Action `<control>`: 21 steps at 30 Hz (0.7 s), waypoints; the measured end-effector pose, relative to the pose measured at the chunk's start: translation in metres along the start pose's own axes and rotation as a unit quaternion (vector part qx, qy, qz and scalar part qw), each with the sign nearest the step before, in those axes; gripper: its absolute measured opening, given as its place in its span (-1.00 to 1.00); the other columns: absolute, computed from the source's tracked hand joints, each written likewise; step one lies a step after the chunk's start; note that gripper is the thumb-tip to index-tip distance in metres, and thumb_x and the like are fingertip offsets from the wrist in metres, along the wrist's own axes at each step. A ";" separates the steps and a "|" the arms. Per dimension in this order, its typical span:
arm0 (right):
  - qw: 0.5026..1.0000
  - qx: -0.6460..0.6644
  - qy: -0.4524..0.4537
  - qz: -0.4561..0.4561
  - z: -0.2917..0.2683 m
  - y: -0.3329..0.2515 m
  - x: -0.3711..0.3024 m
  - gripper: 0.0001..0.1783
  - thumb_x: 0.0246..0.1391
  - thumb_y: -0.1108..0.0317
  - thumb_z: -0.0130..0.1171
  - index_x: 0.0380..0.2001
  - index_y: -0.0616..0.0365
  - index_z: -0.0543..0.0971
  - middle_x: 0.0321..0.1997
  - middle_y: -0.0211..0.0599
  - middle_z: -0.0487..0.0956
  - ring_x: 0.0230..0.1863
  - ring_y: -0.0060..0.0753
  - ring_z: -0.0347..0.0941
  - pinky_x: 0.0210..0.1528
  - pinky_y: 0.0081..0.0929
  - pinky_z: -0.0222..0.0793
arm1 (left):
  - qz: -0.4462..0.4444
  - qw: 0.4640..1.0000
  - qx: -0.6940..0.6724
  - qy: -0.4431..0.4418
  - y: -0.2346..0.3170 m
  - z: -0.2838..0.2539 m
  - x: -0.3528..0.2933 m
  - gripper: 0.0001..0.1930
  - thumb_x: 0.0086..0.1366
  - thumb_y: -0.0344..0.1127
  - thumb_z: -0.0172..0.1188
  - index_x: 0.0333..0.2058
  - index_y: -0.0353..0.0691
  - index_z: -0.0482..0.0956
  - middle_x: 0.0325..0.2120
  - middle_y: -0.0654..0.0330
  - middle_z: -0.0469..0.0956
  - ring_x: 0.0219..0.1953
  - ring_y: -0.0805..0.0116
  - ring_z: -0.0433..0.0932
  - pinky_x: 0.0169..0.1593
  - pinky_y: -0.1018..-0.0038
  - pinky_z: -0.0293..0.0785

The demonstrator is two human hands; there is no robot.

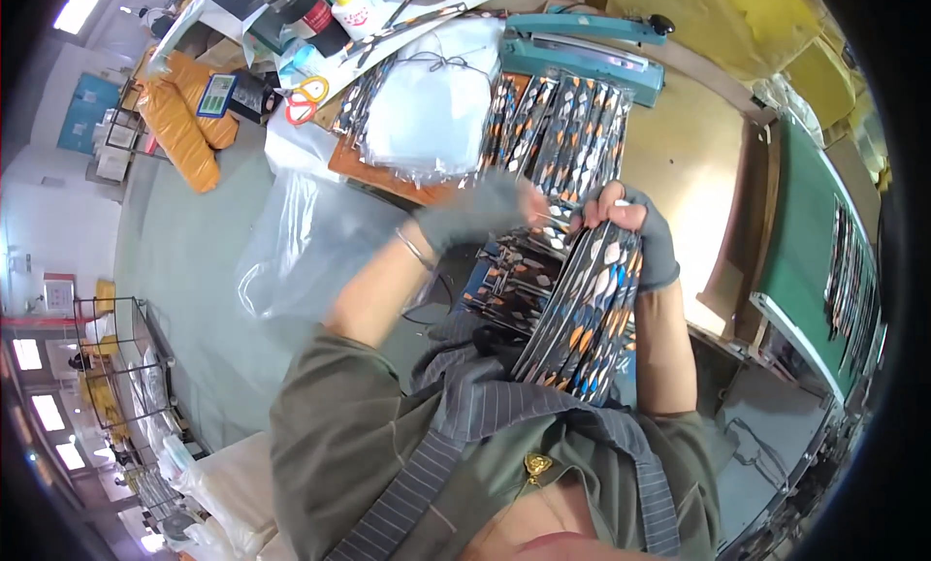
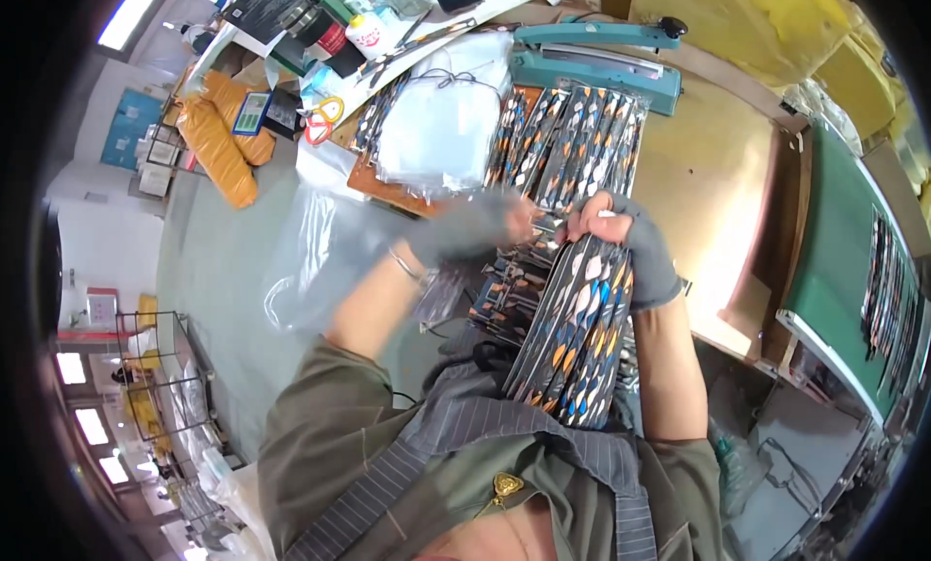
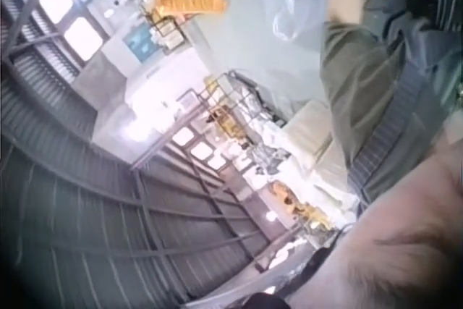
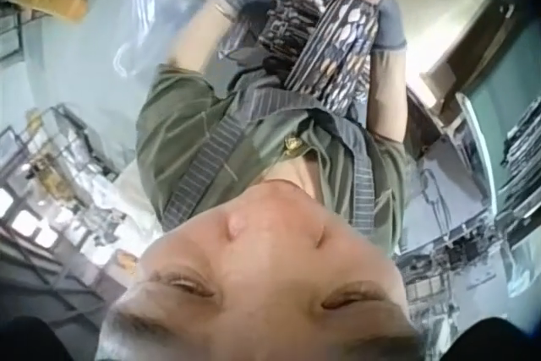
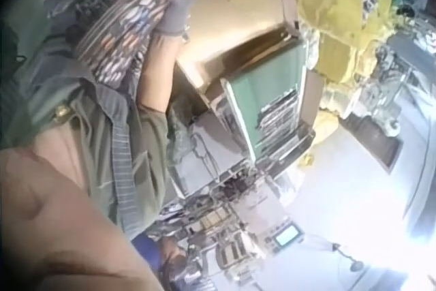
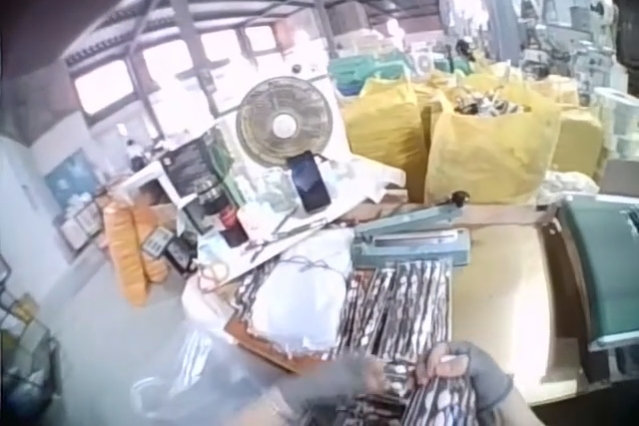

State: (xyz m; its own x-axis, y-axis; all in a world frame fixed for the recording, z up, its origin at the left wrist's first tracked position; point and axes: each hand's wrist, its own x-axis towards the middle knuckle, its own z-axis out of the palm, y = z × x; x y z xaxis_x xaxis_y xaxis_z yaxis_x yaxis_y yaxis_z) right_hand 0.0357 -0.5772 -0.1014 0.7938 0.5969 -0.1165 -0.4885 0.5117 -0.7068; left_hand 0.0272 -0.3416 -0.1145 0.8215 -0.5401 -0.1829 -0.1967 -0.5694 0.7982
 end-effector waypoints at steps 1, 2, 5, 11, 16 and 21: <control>1.000 -0.001 0.001 -0.003 0.002 0.002 -0.001 -0.76 -0.17 0.23 0.13 -0.53 0.18 0.40 -0.48 -0.21 0.43 -0.28 -0.10 0.44 -0.15 -0.26 0.39 | -0.054 0.957 -0.206 0.196 -0.050 -0.023 -0.004 -0.68 0.06 -0.24 0.29 -0.25 -0.31 0.52 -0.36 0.18 0.56 -0.32 0.50 0.51 -0.19 0.52 0.43; 1.000 0.013 0.018 0.002 -0.003 0.006 0.001 -0.77 -0.16 0.24 0.11 -0.53 0.18 0.41 -0.48 -0.22 0.43 -0.27 -0.11 0.44 -0.15 -0.27 0.39 | -0.161 0.915 0.107 0.354 -0.076 -0.050 -0.009 -0.68 0.05 -0.25 0.30 -0.29 -0.35 0.53 -0.46 0.15 0.59 -0.38 0.46 0.55 -0.25 0.53 0.45; 1.000 0.016 -0.003 0.003 0.007 0.018 0.008 -0.80 -0.08 0.24 0.05 -0.50 0.17 0.41 -0.48 -0.26 0.43 -0.27 -0.17 0.45 -0.18 -0.32 0.41 | -0.103 0.939 -0.026 0.328 -0.187 -0.106 -0.047 -0.66 0.04 -0.15 0.26 -0.28 -0.28 0.58 -0.48 0.11 0.62 -0.36 0.42 0.56 -0.20 0.46 0.44; 0.999 -0.001 0.037 0.035 0.010 0.009 0.003 -0.29 -0.07 0.31 0.02 0.19 0.37 0.20 -0.46 -0.23 0.48 -0.27 -0.22 0.49 -0.23 -0.44 0.46 | 0.092 0.876 -0.115 0.460 -0.031 -0.099 -0.016 -0.75 0.29 -0.24 0.02 -0.42 -0.33 0.53 -0.56 0.27 0.53 -0.50 0.53 0.44 -0.37 0.54 0.35; 0.993 -0.103 0.044 -0.033 0.028 0.013 0.015 -0.47 -0.08 0.29 0.08 0.00 0.32 0.41 -0.42 -0.26 0.50 -0.26 -0.39 0.49 -0.24 -0.47 0.47 | 0.139 0.863 0.011 0.486 0.058 0.044 0.008 -0.71 0.31 -0.17 0.02 -0.49 -0.24 0.48 -0.54 0.30 0.47 -0.47 0.40 0.49 -0.34 0.52 0.40; 0.994 0.058 0.094 -0.023 -0.033 0.002 -0.035 -0.55 -0.09 0.34 0.02 -0.08 0.33 0.42 -0.47 -0.23 0.47 -0.30 -0.17 0.49 -0.22 -0.20 0.52 | -0.031 0.780 -0.456 0.427 0.047 0.007 0.016 -0.67 0.32 -0.11 -0.02 -0.54 -0.17 0.47 -0.75 0.37 0.34 -0.67 0.56 0.40 -0.65 0.62 0.24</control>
State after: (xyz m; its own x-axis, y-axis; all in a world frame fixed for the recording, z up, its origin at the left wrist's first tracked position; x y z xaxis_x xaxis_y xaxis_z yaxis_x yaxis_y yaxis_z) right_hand 0.0191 -0.6177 -0.1221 0.8645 0.4514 -0.2211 -0.4798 0.6099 -0.6306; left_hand 0.0273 -0.3810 -0.0836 0.9481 0.3023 -0.0987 -0.0002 0.3109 0.9505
